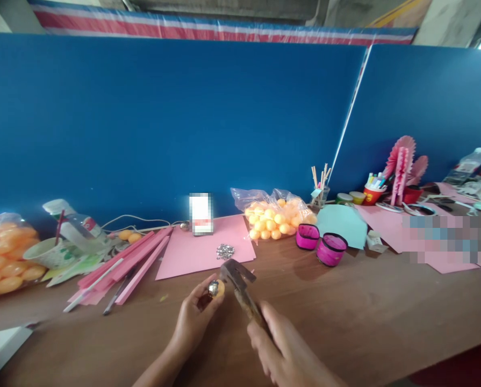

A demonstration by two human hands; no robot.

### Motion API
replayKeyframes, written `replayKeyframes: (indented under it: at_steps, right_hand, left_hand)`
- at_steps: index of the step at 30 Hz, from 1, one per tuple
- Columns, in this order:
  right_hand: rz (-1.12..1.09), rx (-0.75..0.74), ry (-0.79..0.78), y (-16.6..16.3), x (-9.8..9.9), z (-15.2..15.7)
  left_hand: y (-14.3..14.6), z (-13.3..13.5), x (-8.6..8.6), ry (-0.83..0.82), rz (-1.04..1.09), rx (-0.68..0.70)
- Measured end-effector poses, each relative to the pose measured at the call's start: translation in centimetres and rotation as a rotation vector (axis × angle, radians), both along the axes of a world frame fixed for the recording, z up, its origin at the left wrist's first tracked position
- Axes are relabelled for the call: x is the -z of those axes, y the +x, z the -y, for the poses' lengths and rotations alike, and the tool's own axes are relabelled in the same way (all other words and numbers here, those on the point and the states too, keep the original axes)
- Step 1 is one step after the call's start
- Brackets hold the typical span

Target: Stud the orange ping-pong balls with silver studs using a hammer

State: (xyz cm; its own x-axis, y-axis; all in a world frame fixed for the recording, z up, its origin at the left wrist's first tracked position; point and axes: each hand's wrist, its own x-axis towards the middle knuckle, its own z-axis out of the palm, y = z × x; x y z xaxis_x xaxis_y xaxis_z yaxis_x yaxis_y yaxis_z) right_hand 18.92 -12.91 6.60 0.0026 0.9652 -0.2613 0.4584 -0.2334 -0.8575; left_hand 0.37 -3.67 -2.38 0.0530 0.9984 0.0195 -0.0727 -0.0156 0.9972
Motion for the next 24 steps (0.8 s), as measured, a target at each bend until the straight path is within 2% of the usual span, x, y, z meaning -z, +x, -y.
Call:
replayKeyframes:
  at_steps: [4, 7, 11, 16, 24]
  right_hand:
    - [0.223, 0.075, 0.250, 3.4, 1.7, -0.9]
    - [0.387, 0.012, 0.359, 6.2, 2.2, -2.2]
    - [0.590, 0.009, 0.376, 9.3, 3.2, -3.9]
    - [0.805, 0.019, 0.435, 11.8, 5.4, -5.1]
    - [0.944, -0.053, 0.524, 13.0, 7.4, -6.0]
  left_hand:
    - [-0.1, 0.0, -0.1, -0.010, -0.014, -0.009]
    - [-0.1, 0.0, -0.1, -0.036, -0.009, -0.009]
    - [-0.1, -0.1, -0.1, -0.050, -0.033, -0.002]
    - [-0.2, 0.0, -0.3, -0.028, -0.088, 0.000]
    - [-0.1, -0.1, -0.1, -0.012, -0.068, 0.005]
